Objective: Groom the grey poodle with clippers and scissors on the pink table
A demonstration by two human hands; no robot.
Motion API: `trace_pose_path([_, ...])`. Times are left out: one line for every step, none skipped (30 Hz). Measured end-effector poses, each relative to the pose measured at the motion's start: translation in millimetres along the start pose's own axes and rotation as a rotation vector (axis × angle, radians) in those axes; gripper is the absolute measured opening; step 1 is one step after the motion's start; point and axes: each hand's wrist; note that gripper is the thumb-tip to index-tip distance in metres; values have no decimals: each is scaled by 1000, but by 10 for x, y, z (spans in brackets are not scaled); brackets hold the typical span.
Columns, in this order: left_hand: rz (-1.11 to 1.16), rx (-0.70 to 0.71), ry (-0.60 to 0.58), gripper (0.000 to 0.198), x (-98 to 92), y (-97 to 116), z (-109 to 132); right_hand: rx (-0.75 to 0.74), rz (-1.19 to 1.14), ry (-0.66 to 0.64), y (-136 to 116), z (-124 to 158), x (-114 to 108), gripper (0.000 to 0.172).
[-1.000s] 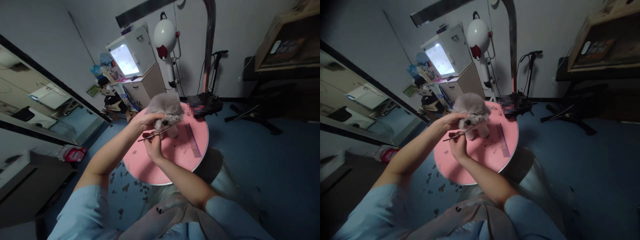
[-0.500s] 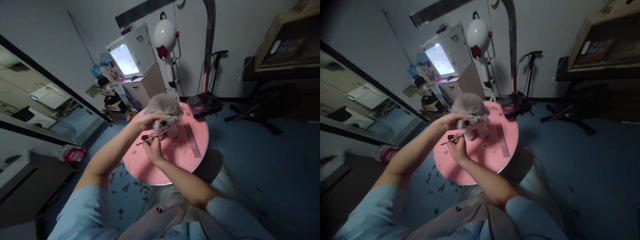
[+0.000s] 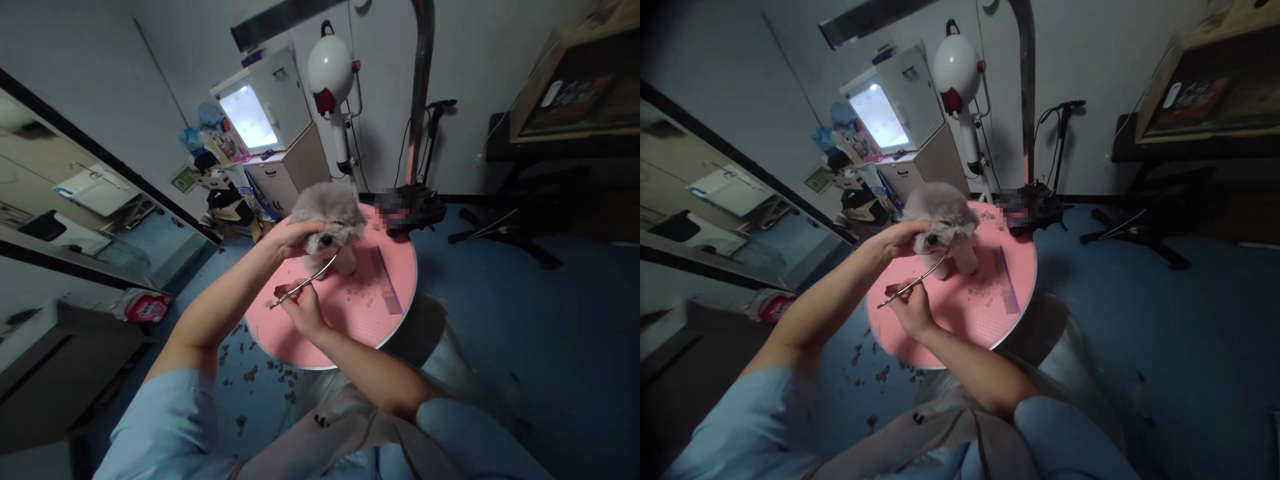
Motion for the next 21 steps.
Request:
trace_pose_path([9, -6, -6, 17, -1, 14, -7, 12, -35, -18, -9, 34, 29, 40])
trace_pose_path([15, -12, -8, 15, -5, 27, -13, 12, -68, -31, -23, 51, 56, 41])
trace_pose_path([16, -17, -2, 13, -11, 40, -18, -1, -96, -41, -43, 49, 80, 43])
trace_pose_path([9, -21, 6, 11, -18, 51, -21, -21, -116, -52, -67, 27, 100, 44])
trace_pose_path([-4, -23, 15, 10, -25, 59, -23, -42, -126, -62, -92, -11, 115, 45])
trace_pose_path([-21, -26, 21, 10, -32, 66, -22, -56, -127, -68, -115, -59, 127, 45])
trace_pose_path([-38, -28, 27, 11, -37, 70, -21, -59, -119, -67, -133, -110, 136, 45])
trace_pose_path([-51, -31, 31, 11, -41, 72, -20, -55, -103, -55, -145, -156, 145, 44])
trace_pose_path([-61, -32, 35, 12, -43, 72, -19, -46, -82, -38, -150, -191, 154, 43])
trace_pose_path([-65, -32, 37, 14, -44, 71, -18, -38, -64, -22, -148, -210, 165, 42])
trace_pose_path([-66, -29, 44, 16, -43, 69, -17, -35, -56, -12, -142, -215, 178, 41])
trace_pose_path([-66, -25, 50, 18, -41, 67, -16, -38, -57, -10, -133, -207, 192, 40])
trace_pose_path([-65, -20, 55, 19, -37, 64, -14, -46, -69, -12, -124, -193, 207, 39])
trace_pose_path([-64, -17, 55, 20, -32, 62, -10, -55, -85, -14, -117, -177, 220, 39])
trace_pose_path([-63, -14, 53, 20, -25, 60, -5, -65, -104, -17, -111, -165, 232, 40])
trace_pose_path([-61, -11, 53, 19, -17, 58, 1, -74, -121, -19, -108, -159, 241, 41])
trace_pose_path([-60, -9, 56, 17, -9, 57, 9, -80, -133, -19, -106, -161, 246, 43])
trace_pose_path([-58, -8, 61, 15, -2, 57, 16, -81, -135, -16, -105, -168, 248, 44])
trace_pose_path([-57, -8, 71, 13, 4, 57, 22, -78, -128, -10, -105, -179, 247, 44])
trace_pose_path([-57, -9, 81, 12, 8, 57, 28, -70, -113, -2, -104, -188, 243, 44])
trace_pose_path([-58, -11, 90, 11, 11, 57, 31, -61, -94, 9, -105, -194, 237, 42])
Point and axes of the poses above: each hand's wrist, its own z-axis away from the middle knuckle, its own x-axis out of the palm, y = z × x, and after that the axes turned 9 degrees about z, right-handed
